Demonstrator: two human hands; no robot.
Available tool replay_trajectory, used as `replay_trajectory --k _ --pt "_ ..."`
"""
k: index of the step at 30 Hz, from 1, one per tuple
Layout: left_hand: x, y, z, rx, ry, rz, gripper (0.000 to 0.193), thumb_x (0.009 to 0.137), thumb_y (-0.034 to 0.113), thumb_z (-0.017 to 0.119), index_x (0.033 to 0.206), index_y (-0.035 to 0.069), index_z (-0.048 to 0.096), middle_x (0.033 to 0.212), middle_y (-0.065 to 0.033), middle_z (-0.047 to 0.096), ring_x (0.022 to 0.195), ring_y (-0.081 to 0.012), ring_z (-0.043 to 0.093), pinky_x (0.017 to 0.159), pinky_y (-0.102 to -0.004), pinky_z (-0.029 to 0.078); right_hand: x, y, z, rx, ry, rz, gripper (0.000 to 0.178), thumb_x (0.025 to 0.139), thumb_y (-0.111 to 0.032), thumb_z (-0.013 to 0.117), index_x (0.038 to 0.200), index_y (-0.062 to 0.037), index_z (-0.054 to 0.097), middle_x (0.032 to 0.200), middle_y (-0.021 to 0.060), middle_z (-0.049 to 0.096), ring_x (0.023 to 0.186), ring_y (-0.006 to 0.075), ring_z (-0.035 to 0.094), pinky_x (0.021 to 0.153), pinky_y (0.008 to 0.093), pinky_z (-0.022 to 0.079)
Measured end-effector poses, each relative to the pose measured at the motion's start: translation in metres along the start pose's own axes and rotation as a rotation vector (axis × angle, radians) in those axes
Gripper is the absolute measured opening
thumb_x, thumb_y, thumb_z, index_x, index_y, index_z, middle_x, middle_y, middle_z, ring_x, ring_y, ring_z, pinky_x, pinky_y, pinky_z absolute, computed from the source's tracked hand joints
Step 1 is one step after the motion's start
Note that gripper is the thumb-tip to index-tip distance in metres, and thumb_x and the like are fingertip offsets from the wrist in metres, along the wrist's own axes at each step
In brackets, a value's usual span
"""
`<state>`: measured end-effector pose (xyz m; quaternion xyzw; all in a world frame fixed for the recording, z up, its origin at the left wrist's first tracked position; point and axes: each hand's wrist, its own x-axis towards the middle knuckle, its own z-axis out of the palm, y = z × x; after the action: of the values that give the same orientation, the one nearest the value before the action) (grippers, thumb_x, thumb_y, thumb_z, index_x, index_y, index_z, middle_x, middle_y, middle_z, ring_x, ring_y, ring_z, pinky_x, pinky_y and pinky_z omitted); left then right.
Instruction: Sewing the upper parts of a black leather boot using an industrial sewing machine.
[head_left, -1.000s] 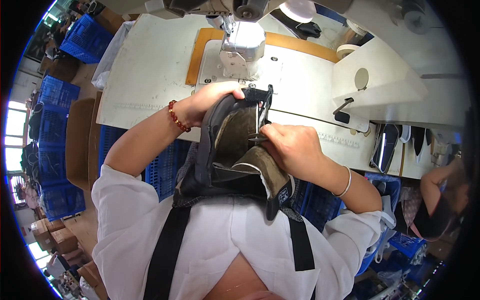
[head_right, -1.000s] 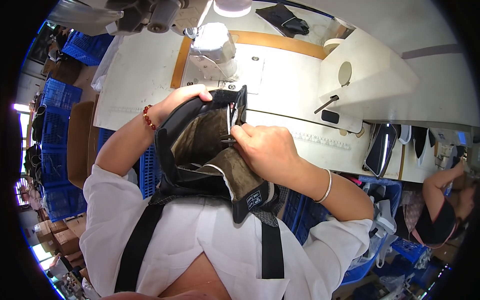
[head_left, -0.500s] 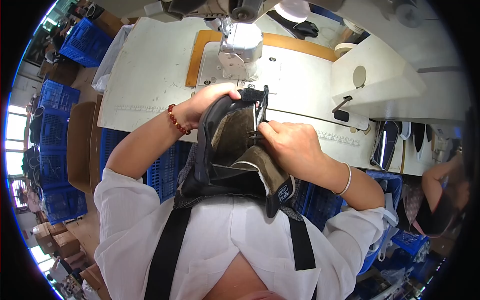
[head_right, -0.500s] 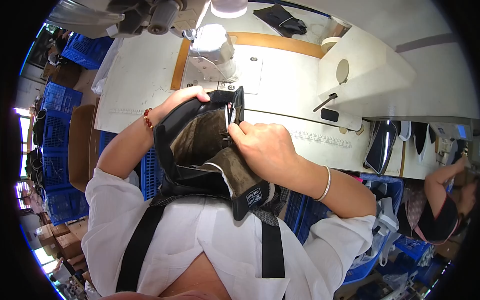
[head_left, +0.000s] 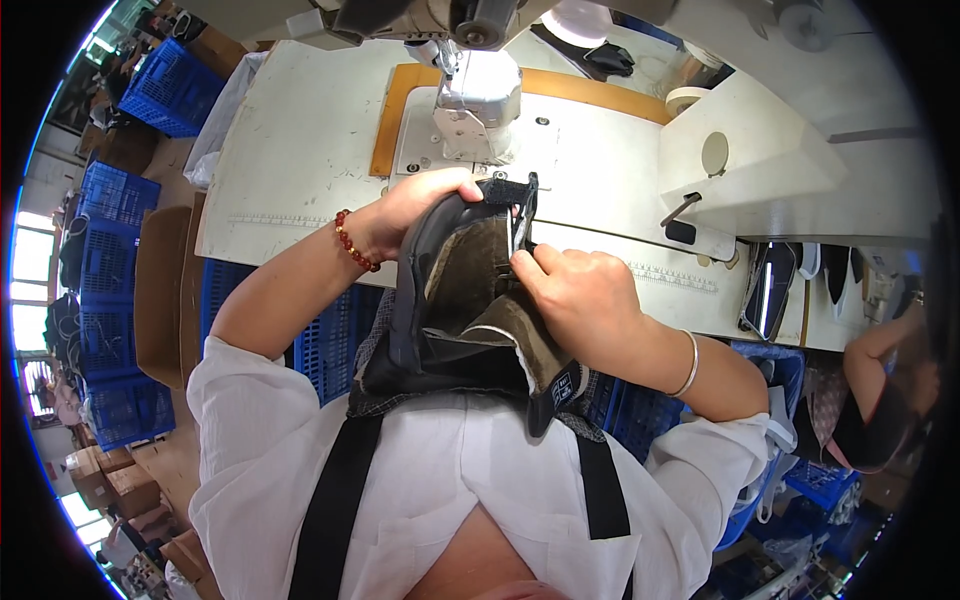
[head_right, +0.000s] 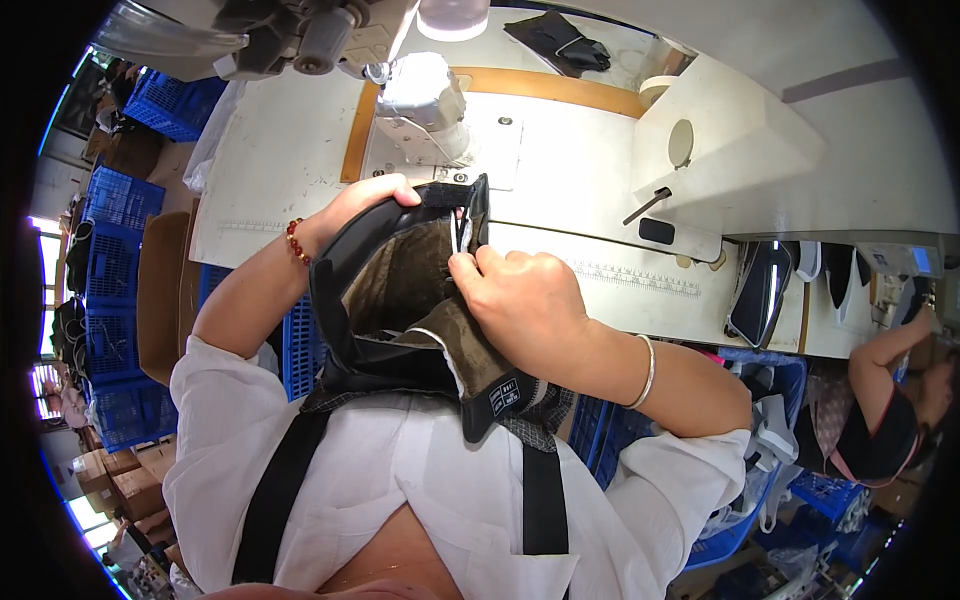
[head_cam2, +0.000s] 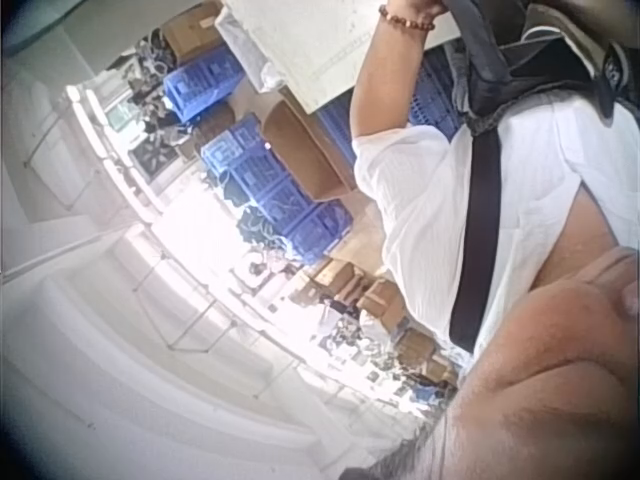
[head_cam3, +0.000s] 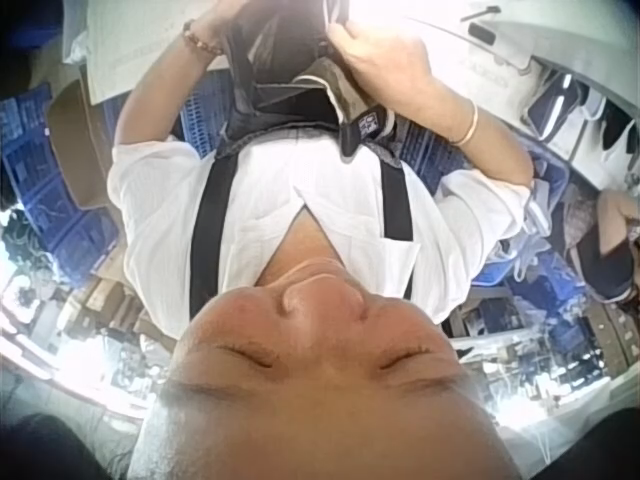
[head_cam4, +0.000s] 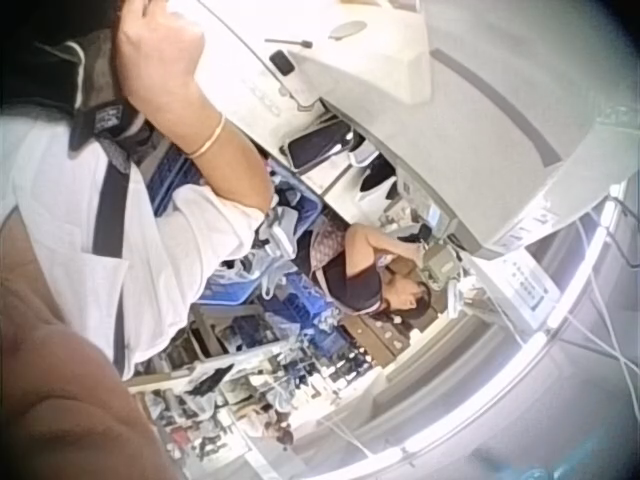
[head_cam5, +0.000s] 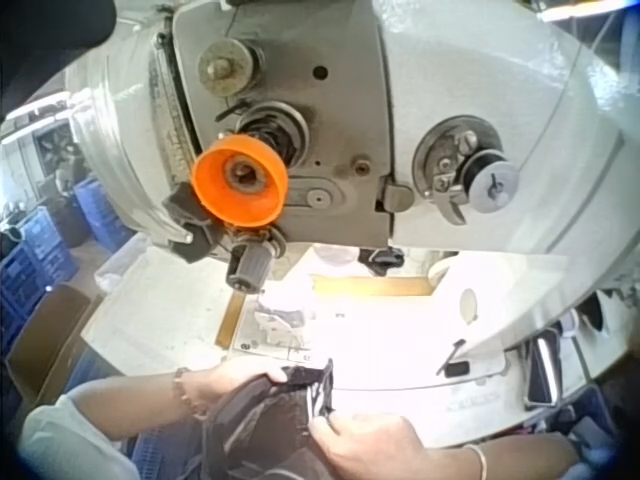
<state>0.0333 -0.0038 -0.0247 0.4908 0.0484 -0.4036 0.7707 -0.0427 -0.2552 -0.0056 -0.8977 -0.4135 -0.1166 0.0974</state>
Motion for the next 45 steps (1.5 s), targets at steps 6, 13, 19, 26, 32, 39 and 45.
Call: replay_trajectory --k 6,13,19,26,32,39,45 --pt "-0.001 -0.002 0.004 -0.043 0.113 -0.051 0.018 0.096 0.015 0.056 0.099 0.001 0.067 0.092 -0.0072 0.07 0.078 -0.012 0.066 0.072 -0.027 0.056 0.004 -0.004 0.0 -0.049 -0.032 0.003 0.022 0.073 -0.015 0.068 0.093 -0.0102 0.061 0.07 0.0011 0.058 0.061 0.0157 0.066 0.05 0.0292 0.048" --pt "0.001 -0.003 0.003 -0.059 -0.118 -0.045 0.043 0.089 0.017 0.045 0.122 -0.007 0.062 0.111 -0.0165 0.07 0.099 -0.0215 0.067 0.098 -0.0337 0.049 0.005 0.02 0.021 0.258 0.001 -0.043 0.023 0.076 -0.014 0.069 0.096 -0.0093 0.06 0.075 0.0047 0.063 0.065 0.024 0.068 0.052 0.035 0.051" --pt "0.006 -0.012 -0.007 -0.098 -0.271 -0.032 0.042 0.094 0.013 0.043 0.127 -0.01 0.058 0.12 -0.0166 0.067 0.108 -0.0209 0.064 0.102 -0.0327 0.048 0.001 0.033 0.043 0.574 -0.027 -0.092 0.021 0.082 -0.017 0.073 0.099 -0.0115 0.062 0.075 0.0087 0.067 0.069 0.0292 0.067 0.056 0.0407 0.05" --pt "0.001 -0.006 0.0 0.01 -0.208 0.003 0.04 0.096 0.015 0.046 0.125 -0.009 0.059 0.117 -0.0146 0.068 0.102 -0.0194 0.066 0.097 -0.0328 0.051 0.0 0.035 0.046 0.65 -0.021 -0.101 0.02 0.082 -0.016 0.072 0.1 -0.0112 0.063 0.075 0.0082 0.067 0.068 0.0293 0.067 0.055 0.04 0.049" --pt "0.009 -0.014 -0.021 -0.073 -0.126 -0.014 0.038 0.095 0.014 0.051 0.127 -0.005 0.06 0.113 -0.0104 0.069 0.096 -0.0147 0.066 0.093 -0.0292 0.052 0.001 0.027 0.025 0.476 0.067 -0.024 0.022 0.083 -0.015 0.073 0.102 -0.0103 0.064 0.078 0.0072 0.068 0.07 0.0275 0.068 0.056 0.0393 0.049" --pt "-0.058 0.034 0.065 0.486 -0.058 0.431 0.032 0.091 0.015 0.058 0.118 0.0 0.063 0.105 -0.0043 0.067 0.087 -0.0127 0.066 0.077 -0.0261 0.054 0.011 0.018 -0.04 0.532 0.158 0.102 0.039 0.076 -0.028 0.083 0.103 -0.0068 0.065 0.075 0.0072 0.066 0.065 0.0249 0.066 0.057 0.0363 0.051" --pt "-0.1 0.02 0.134 1.374 -0.006 1.133 0.046 0.066 0.008 0.068 0.109 -0.006 0.066 0.09 -0.0151 0.067 0.069 -0.0295 0.067 0.062 -0.0343 0.054 -0.008 0.006 -0.038 0.402 0.534 -0.049 0.043 0.052 -0.015 0.083 0.093 -0.0057 0.073 0.091 0.0095 0.072 0.063 0.0263 0.064 0.054 0.0345 0.048"
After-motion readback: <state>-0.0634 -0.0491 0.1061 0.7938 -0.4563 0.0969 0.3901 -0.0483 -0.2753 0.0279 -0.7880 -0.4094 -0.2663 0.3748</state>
